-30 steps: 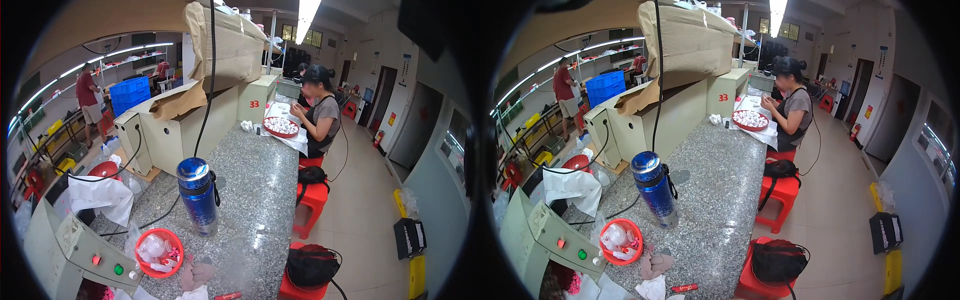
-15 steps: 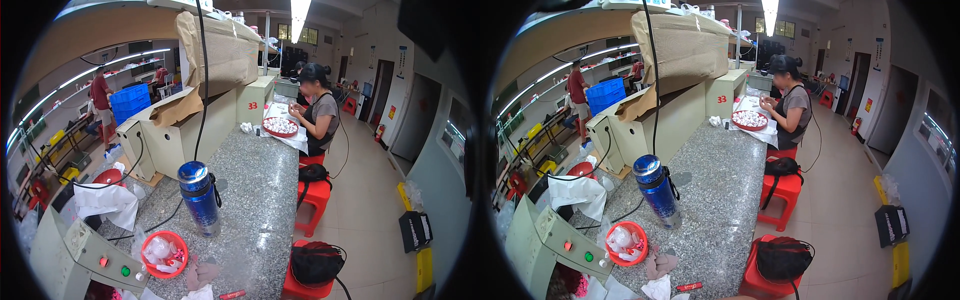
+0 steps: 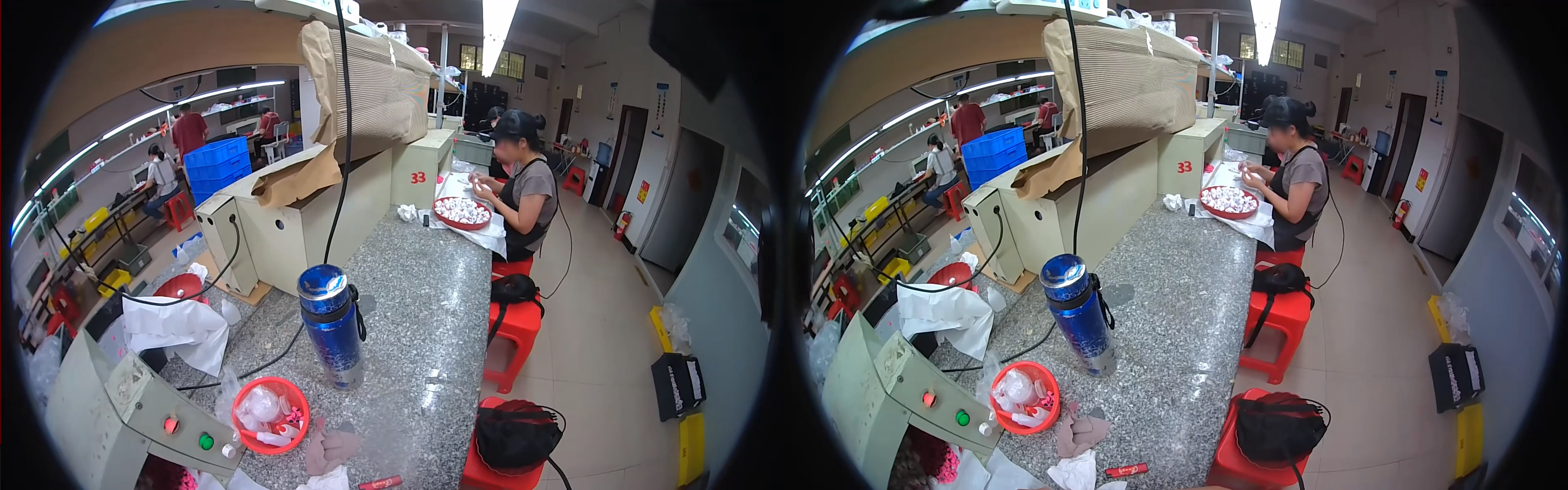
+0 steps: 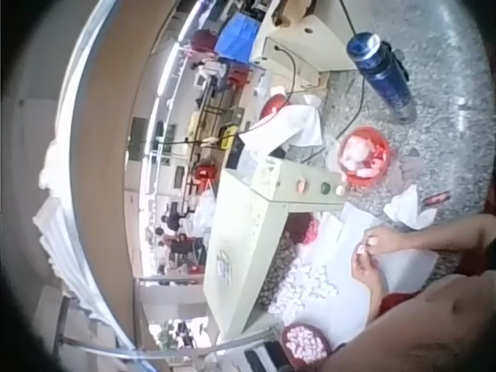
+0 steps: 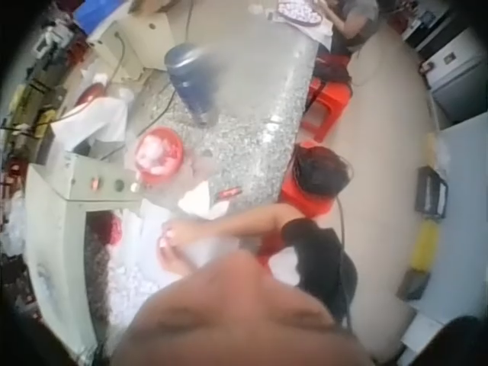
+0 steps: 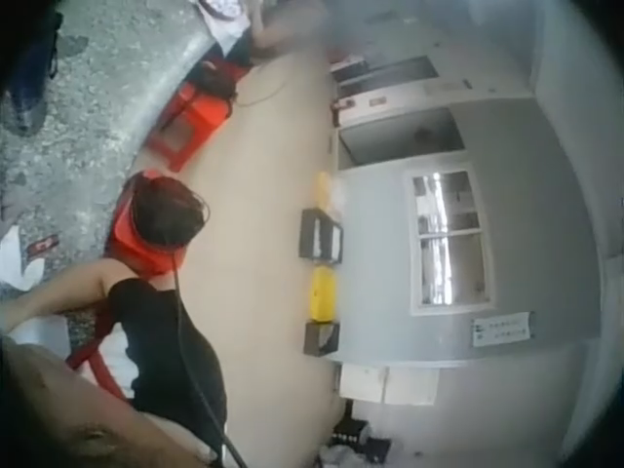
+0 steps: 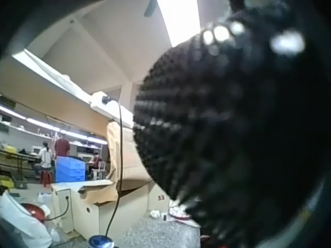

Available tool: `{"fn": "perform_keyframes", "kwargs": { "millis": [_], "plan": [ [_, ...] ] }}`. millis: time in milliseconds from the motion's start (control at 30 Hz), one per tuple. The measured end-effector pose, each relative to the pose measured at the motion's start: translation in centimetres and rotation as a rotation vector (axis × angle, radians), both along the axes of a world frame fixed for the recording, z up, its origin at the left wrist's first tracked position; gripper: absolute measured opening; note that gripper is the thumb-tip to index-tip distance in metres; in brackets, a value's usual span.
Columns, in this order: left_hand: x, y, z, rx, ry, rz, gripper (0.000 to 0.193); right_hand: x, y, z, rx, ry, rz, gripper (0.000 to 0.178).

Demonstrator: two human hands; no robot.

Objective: Assembling small toy components by joining white caps with pink plastic bases at a factory workstation.

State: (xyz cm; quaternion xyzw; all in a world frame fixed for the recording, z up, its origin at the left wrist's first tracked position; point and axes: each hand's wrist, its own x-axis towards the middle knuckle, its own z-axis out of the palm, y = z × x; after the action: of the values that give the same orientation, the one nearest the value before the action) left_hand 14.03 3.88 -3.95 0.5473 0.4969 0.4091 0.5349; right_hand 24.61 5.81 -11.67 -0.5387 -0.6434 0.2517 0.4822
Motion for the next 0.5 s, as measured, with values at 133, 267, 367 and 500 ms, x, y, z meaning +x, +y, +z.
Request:
{"fn": "perform_keyframes", "kwargs": {
  "millis": [133, 267, 367, 500],
  "plan": [
    [0.1, 0.3, -0.7, 0.233, 0.148, -0.02, 0.026, 0.4, 0.0, 0.2, -0.013, 0.014, -0.01, 0.02],
    [0.6, -0.1, -0.1, 0.016, -0.021, 0.034, 0.029, 0.5, 0.0, 0.5, -0.026, 0.033, -0.015, 0.021],
    [0.6, -0.1, -0.1, 0.002, -0.03, 0.034, 0.029, 0.5, 0.0, 0.8, -0.035, 0.044, -0.021, 0.021],
    [0.9, -0.3, 0.7, 0.035, 0.022, 0.029, 0.029, 0.5, -0.3, 0.8, -0.057, 0.063, -0.028, 0.022]
  ]
}}
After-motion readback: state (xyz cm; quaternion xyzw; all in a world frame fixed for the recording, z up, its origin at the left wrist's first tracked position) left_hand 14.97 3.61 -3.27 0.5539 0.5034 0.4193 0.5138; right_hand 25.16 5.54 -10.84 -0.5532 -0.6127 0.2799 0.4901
